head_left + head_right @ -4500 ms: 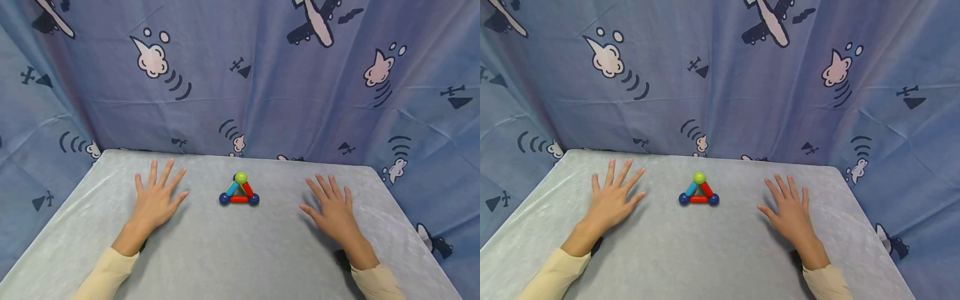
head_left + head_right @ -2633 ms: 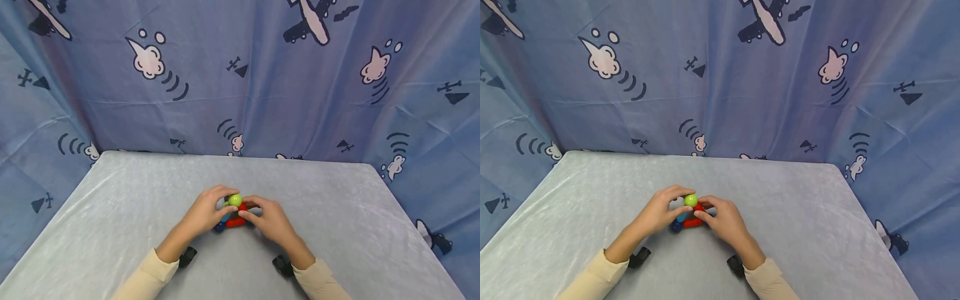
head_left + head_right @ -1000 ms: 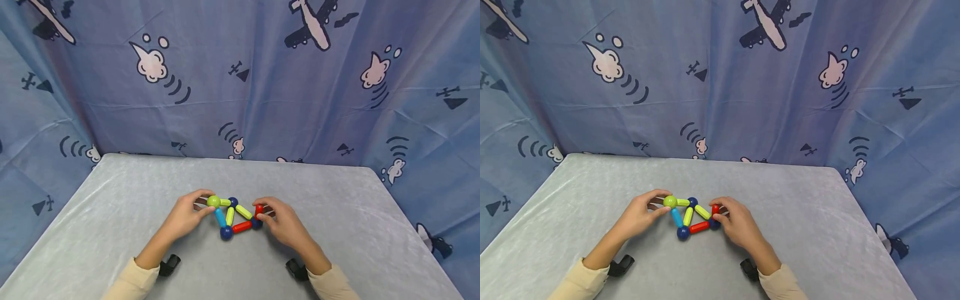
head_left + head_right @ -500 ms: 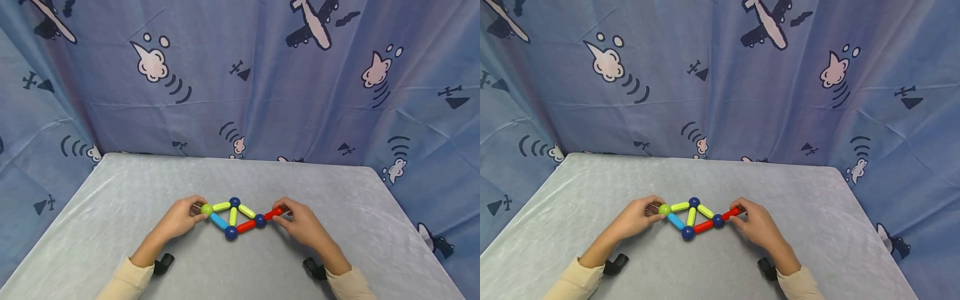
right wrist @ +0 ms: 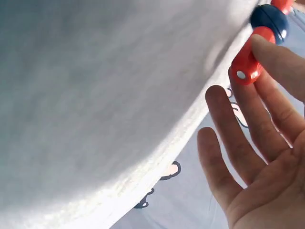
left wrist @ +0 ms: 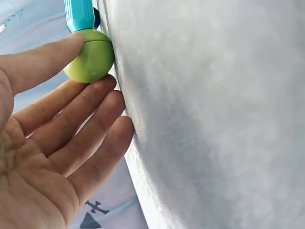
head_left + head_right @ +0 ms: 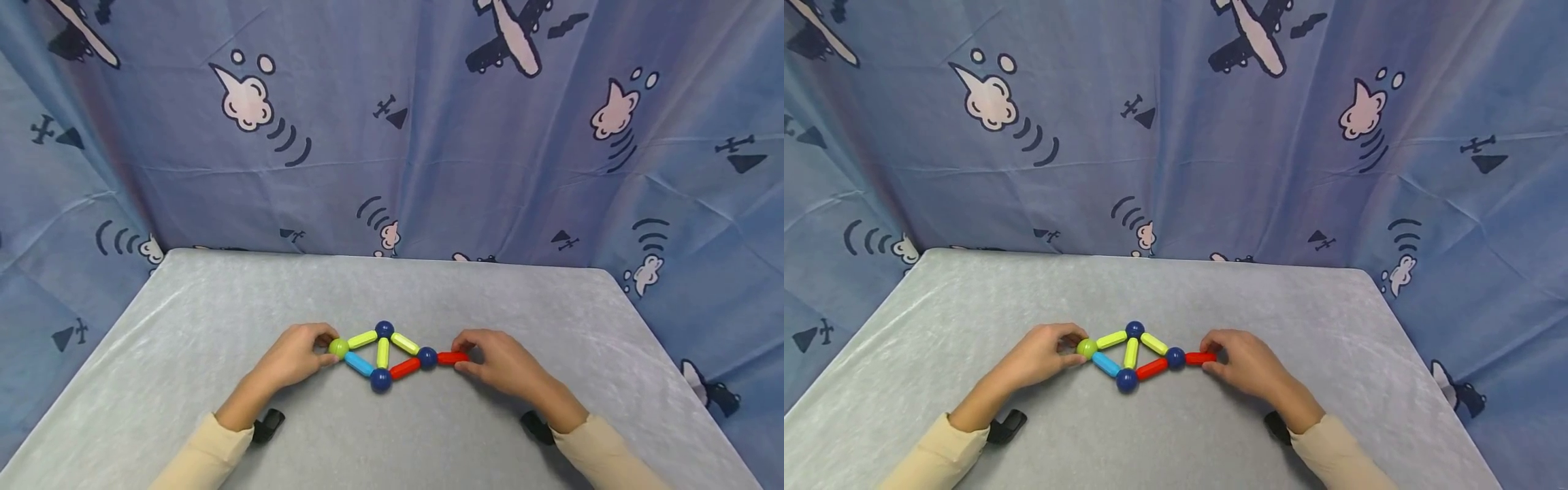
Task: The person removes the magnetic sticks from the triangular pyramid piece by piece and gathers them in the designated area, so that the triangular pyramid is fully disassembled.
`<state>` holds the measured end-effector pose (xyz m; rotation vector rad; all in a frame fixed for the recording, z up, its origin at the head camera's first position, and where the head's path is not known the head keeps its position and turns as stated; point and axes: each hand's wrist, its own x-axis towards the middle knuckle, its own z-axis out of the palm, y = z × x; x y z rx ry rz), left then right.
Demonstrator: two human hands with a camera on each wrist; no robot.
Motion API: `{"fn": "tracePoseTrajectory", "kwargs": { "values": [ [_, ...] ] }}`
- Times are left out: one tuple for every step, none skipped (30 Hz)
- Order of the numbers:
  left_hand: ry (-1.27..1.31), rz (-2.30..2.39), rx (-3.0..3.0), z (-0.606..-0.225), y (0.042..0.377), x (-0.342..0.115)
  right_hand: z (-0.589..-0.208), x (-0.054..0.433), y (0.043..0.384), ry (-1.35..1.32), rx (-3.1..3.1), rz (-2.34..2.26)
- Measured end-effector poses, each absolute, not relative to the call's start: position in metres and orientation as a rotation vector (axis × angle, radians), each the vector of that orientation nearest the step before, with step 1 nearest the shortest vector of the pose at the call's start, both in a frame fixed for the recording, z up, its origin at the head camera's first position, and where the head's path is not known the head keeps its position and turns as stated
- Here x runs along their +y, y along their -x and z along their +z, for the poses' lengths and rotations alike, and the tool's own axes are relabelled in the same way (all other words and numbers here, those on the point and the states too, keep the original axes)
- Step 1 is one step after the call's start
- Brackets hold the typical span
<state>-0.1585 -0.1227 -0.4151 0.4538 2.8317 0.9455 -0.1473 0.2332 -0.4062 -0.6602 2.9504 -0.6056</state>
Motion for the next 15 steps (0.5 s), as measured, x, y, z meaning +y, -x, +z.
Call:
{"fn": "tracePoseTrajectory", "kwargs": {
  "values": [
    [-0.452,0.942,2.832,-0.4148,0.1585,-0.1228,-0.4063,0.2331,0.1482,0.672,2.948,-0.584],
    [-0.450,0.940,2.831,-0.4148,0.1585,-0.1229,-0.4065,0.2331,0.1492,0.685,2.946,-0.566],
    [-0.451,0.940,2.831,-0.4144,0.1582,-0.1231,-0.4068,0.2329,0.1500,0.696,2.944,-0.549],
    [-0.456,0.941,2.833,-0.4145,0.1581,-0.1235,-0.4072,0.2327,0.1508,0.706,2.943,-0.535],
    [-0.462,0.944,2.834,-0.4142,0.1577,-0.1239,-0.4075,0.2324,0.1515,0.712,2.943,-0.522],
    [-0.469,0.948,2.834,-0.4137,0.1572,-0.1243,-0.4076,0.2322,0.1521,0.713,2.942,-0.513],
    [-0.477,0.951,2.836,-0.4134,0.1570,-0.1246,-0.4075,0.2319,0.1526,0.712,2.943,-0.509],
    [-0.489,0.955,2.838,-0.4132,0.1568,-0.1248,-0.4073,0.2318,0.1530,0.711,2.944,-0.501],
    [-0.500,0.958,2.840,-0.4131,0.1566,-0.1248,-0.4069,0.2318,0.1534,0.711,2.944,-0.492],
    [-0.508,0.959,2.842,-0.4134,0.1567,-0.1247,-0.4062,0.2318,0.1538,0.714,2.943,-0.483],
    [-0.511,0.962,2.841,-0.4129,0.1565,-0.1243,-0.4053,0.2316,0.1542,0.717,2.940,-0.473],
    [-0.508,0.962,2.840,-0.4126,0.1562,-0.1239,-0.4043,0.2310,0.1546,0.727,2.936,-0.469],
    [-0.503,0.961,2.840,-0.4127,0.1561,-0.1233,-0.4027,0.2297,0.1549,0.737,2.929,-0.466],
    [-0.500,0.961,2.837,-0.4126,0.1556,-0.1228,-0.4006,0.2274,0.1554,0.747,2.921,-0.458],
    [-0.492,0.960,2.835,-0.4126,0.1553,-0.1222,-0.3982,0.2240,0.1562,0.746,2.906,-0.462]
  ]
}}
